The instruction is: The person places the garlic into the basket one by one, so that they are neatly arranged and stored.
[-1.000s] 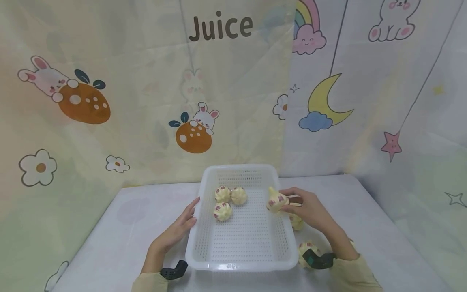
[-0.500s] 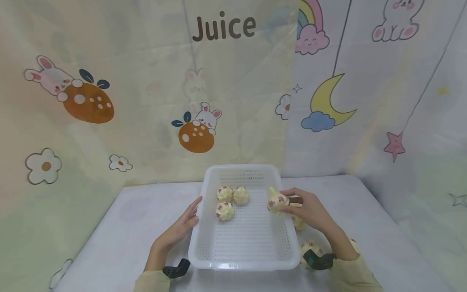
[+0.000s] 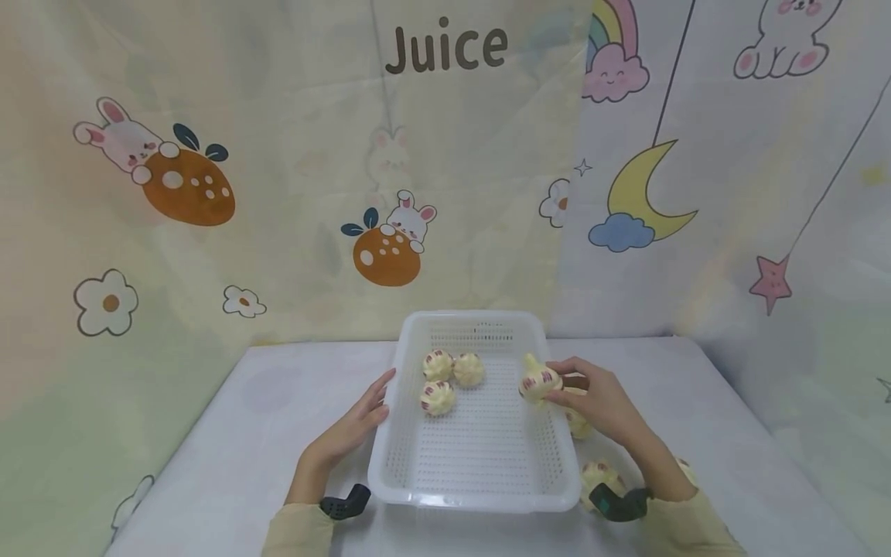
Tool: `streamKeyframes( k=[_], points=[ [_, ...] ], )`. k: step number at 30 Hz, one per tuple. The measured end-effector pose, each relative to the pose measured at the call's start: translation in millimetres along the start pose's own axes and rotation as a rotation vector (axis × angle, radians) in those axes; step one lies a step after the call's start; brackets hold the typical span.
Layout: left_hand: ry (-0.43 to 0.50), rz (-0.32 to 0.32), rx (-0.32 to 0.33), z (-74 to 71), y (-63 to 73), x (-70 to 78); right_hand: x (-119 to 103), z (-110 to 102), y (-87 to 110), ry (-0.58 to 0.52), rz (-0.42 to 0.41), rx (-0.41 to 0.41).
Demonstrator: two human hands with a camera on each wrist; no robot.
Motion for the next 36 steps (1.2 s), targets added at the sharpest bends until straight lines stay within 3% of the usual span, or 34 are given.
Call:
streamKeyframes(
  k=[6,15,26,32,36],
  points=[
    [0.009,0.029,-0.017,-3.2,0.4,1.4,-6,0,-3.1,0.02,-0.013,0.022],
    [0.02,0.052,-0.02,-4.2,3.5,6.2,-6,-8,-19.1,-0.145,0.055,-0.068],
    [-0.001,0.026,-0.011,-1.1,3.5,3.3,-19,-16,-44.6,-0.077,0.17,-0.188],
    [-0.007,0.037,-0.004,0.4,4.3,4.1,-21,-4,-65.8,-0.086,0.129,-0.297],
    [-0.005,0.036,-0.003,2.1,4.3,5.5,-24,9,-76.5,-0.089,0.109,-0.32]
  ],
)
Point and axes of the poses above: each hand's wrist, its own y-axis away from the middle knuckle, its own z-axis out of the palm, x = y × z, the point moved 2 cm from there along -y, towards the middle knuckle, and after that the axes turned 11 degrees about -x, right-handed, at the moved point
